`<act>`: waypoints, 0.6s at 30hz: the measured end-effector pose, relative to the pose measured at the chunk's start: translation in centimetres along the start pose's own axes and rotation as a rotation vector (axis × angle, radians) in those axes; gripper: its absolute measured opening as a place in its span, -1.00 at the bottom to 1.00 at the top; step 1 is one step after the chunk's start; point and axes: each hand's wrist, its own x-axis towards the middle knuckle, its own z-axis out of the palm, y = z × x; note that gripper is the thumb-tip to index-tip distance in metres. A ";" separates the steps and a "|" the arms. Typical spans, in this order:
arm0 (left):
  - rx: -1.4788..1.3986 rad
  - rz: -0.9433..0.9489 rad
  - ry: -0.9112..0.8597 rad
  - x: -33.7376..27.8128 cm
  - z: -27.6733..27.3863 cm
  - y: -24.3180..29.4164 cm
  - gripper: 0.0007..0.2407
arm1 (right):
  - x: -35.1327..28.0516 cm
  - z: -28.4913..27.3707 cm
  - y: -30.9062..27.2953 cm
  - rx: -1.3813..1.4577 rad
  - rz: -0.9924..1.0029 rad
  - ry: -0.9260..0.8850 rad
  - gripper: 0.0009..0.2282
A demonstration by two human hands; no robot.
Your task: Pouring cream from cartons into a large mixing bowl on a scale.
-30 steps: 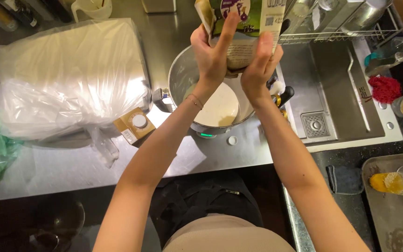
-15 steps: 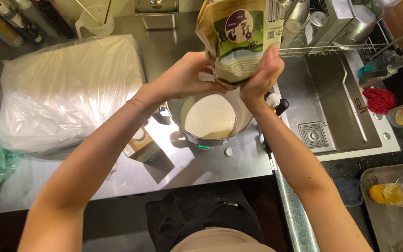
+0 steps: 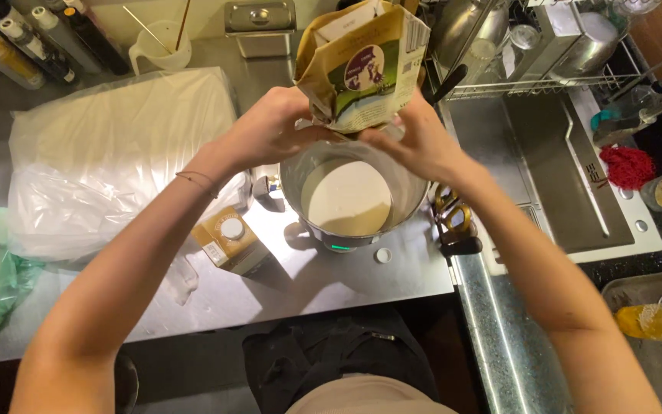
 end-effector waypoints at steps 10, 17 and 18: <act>0.139 -0.063 0.033 0.3 1.5 -0.3 -0.77 | -0.1 -0.5 1.8 0.825 0.407 -0.293 -0.67; -0.341 -0.467 -0.068 0.5 2.1 0.7 -0.69 | -3.0 2.9 2.2 0.735 0.552 -0.047 -0.75; -0.340 -0.464 -0.069 0.6 2.2 0.7 -0.69 | -3.0 3.2 1.9 0.734 0.551 -0.045 -0.75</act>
